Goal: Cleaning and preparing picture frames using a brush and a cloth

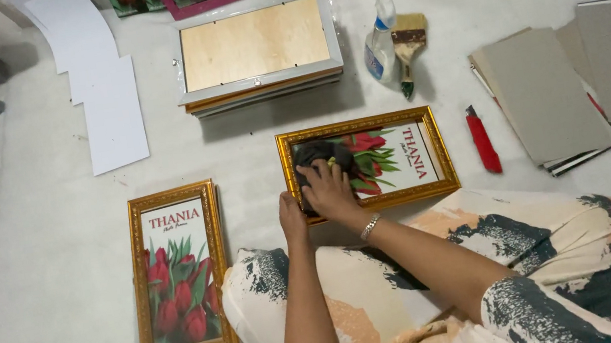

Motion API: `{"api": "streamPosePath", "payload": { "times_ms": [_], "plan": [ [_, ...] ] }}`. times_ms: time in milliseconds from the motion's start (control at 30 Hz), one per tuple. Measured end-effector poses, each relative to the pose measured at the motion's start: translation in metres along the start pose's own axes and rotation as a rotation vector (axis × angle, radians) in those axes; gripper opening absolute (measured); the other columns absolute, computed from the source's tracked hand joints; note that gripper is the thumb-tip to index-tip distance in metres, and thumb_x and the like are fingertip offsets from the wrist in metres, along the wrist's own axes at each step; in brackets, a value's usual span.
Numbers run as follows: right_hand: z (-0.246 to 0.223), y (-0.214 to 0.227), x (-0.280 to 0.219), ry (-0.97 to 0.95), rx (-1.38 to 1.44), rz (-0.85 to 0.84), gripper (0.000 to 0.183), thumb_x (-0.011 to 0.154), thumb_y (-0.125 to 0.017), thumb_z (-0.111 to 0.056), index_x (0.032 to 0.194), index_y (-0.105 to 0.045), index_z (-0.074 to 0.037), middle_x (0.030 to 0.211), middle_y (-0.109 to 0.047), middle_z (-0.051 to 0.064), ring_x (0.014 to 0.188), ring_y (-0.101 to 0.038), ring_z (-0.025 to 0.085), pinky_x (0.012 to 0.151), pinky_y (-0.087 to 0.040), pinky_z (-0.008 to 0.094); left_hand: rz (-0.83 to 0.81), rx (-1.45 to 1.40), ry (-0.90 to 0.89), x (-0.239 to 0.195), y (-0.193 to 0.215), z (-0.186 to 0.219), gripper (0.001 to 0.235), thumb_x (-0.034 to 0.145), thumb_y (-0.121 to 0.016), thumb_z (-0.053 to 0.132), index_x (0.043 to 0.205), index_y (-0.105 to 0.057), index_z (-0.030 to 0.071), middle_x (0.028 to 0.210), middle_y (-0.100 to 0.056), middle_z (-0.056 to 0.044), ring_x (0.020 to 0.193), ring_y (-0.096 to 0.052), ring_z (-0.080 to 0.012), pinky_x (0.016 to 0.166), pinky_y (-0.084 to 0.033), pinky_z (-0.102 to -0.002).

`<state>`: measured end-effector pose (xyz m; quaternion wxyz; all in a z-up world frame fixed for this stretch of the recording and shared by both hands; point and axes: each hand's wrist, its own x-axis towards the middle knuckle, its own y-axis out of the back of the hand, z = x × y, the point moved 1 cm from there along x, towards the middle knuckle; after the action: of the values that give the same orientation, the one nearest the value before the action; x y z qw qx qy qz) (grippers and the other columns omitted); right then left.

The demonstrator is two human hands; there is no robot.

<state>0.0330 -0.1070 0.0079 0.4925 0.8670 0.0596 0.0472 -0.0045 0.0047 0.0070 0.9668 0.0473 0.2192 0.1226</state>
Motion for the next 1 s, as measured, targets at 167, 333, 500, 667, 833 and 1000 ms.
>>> {"api": "streamPosePath", "payload": {
  "times_ms": [167, 333, 500, 667, 833, 1000],
  "plan": [
    [0.077, 0.018, -0.020, 0.276, 0.001, 0.060, 0.038, 0.099, -0.056, -0.033, 0.136, -0.057, -0.028, 0.127, -0.051, 0.011, 0.103, -0.058, 0.040, 0.085, -0.052, 0.052, 0.027, 0.013, 0.015, 0.001, -0.002, 0.007, 0.078, 0.105, -0.034, 0.068, 0.145, -0.051, 0.003, 0.147, -0.049, -0.025, 0.143, -0.040, -0.0414, 0.119, -0.031, -0.052],
    [0.192, 0.060, -0.036, 0.098, -0.068, 0.136, 0.038, 0.100, -0.057, -0.032, 0.138, -0.057, -0.027, 0.128, -0.053, 0.011, 0.111, -0.060, 0.040, 0.099, -0.045, 0.049, 0.055, 0.139, -0.066, 0.042, -0.004, -0.047, 0.047, 0.104, -0.055, 0.057, 0.118, -0.067, 0.014, 0.103, -0.067, -0.012, 0.108, -0.063, -0.0312, 0.095, -0.049, -0.046],
    [0.220, 0.084, -0.064, -0.100, -0.228, 0.088, 0.037, 0.104, -0.052, -0.028, 0.141, -0.057, -0.029, 0.130, -0.052, 0.010, 0.116, -0.060, 0.034, 0.100, -0.043, 0.043, 0.051, 0.164, -0.097, 0.045, -0.003, -0.047, 0.046, 0.090, -0.075, 0.057, 0.110, -0.066, 0.017, 0.090, -0.065, -0.012, 0.096, -0.064, -0.0314, 0.086, -0.049, -0.044],
    [0.219, 0.092, -0.095, -0.115, -0.205, -0.001, 0.040, 0.096, -0.053, -0.019, 0.135, -0.059, -0.025, 0.129, -0.051, 0.011, 0.111, -0.060, 0.039, 0.099, -0.045, 0.046, 0.048, 0.117, -0.074, 0.036, -0.003, -0.033, 0.045, 0.086, -0.081, 0.053, 0.108, -0.066, 0.016, 0.085, -0.066, -0.010, 0.088, -0.065, -0.0261, 0.080, -0.051, -0.040],
    [0.238, 0.084, -0.090, -0.300, -0.176, 0.058, 0.041, 0.092, -0.055, -0.017, 0.132, -0.060, -0.025, 0.133, -0.045, 0.011, 0.115, -0.054, 0.045, 0.097, -0.049, 0.049, 0.043, 0.091, -0.069, 0.022, -0.003, -0.021, 0.046, 0.085, -0.082, 0.048, 0.109, -0.067, 0.012, 0.085, -0.065, -0.012, 0.087, -0.064, -0.0273, 0.079, -0.051, -0.041],
    [0.241, 0.092, -0.097, -0.365, -0.371, 0.561, 0.045, 0.091, -0.067, -0.006, 0.133, -0.058, -0.021, 0.132, -0.042, 0.012, 0.114, -0.049, 0.044, 0.089, -0.047, 0.054, 0.076, -0.060, -0.078, 0.005, -0.001, -0.011, 0.038, 0.083, -0.085, 0.040, 0.102, -0.069, 0.012, 0.079, -0.065, -0.008, 0.078, -0.061, -0.0201, 0.070, -0.051, -0.033]
  ]
}}
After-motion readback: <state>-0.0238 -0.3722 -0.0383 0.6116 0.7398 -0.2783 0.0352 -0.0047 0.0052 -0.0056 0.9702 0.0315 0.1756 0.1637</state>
